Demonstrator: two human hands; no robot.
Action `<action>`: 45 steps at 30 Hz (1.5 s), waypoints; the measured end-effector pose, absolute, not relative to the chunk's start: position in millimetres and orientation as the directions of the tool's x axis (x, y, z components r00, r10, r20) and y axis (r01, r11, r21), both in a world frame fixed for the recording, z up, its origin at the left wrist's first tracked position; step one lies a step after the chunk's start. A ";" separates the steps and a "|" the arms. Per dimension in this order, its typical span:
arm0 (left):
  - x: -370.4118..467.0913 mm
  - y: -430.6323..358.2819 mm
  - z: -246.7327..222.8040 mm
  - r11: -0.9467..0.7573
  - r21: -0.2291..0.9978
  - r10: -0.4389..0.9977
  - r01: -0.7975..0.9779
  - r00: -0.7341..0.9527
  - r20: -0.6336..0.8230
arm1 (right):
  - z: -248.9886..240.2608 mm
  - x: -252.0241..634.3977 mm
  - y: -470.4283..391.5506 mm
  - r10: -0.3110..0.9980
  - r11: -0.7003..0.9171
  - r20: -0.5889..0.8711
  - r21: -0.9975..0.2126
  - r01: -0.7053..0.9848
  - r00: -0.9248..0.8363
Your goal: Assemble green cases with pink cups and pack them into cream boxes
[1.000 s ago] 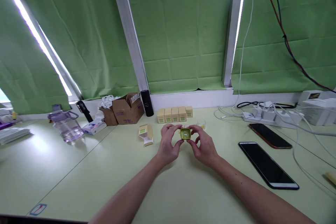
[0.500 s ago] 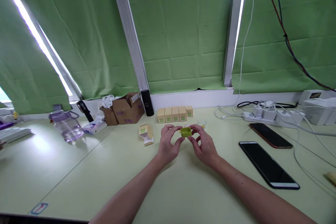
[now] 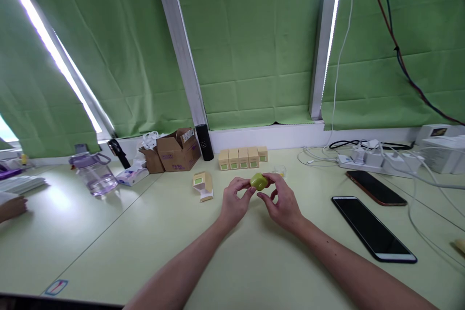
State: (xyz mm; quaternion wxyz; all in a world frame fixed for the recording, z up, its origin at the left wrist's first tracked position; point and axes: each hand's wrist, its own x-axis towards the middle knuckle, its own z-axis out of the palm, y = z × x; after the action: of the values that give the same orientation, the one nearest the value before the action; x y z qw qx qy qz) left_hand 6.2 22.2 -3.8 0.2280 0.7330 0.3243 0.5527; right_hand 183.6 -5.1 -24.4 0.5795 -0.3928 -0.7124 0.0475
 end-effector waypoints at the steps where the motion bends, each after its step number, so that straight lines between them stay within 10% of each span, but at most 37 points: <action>1: 6.7 21.6 -3.6 -0.679 0.699 0.734 0.224 0.188 0.653 | -24.0 183.3 -5.4 0.615 0.687 0.788 -0.526 0.501 -0.017; 12: 6.0 23.0 -5.2 -0.703 0.652 0.711 0.286 0.237 0.662 | -19.1 181.7 -8.2 0.678 0.633 0.735 -0.597 0.493 0.020; 24: -2.8 16.7 3.7 -0.827 0.128 0.431 0.547 0.472 0.769 | -24.4 184.0 -3.8 0.706 0.558 0.708 -0.548 0.623 -0.009; 39: -0.9 18.2 1.9 -0.815 0.100 0.447 0.571 0.509 0.735 | -27.4 182.4 -6.3 0.668 0.588 0.737 -0.435 0.682 -0.106; 45: -3.0 31.8 -0.4 -0.743 0.491 0.633 0.455 0.239 0.736 | -29.5 187.6 0.5 0.708 0.521 0.703 -0.459 0.720 -0.065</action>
State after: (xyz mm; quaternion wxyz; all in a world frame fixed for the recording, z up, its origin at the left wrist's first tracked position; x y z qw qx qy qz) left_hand -3.0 31.8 -0.4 0.0874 0.7823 0.3476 0.5094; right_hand 187.6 0.5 -29.5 0.4776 -0.4894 -0.7296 -0.0061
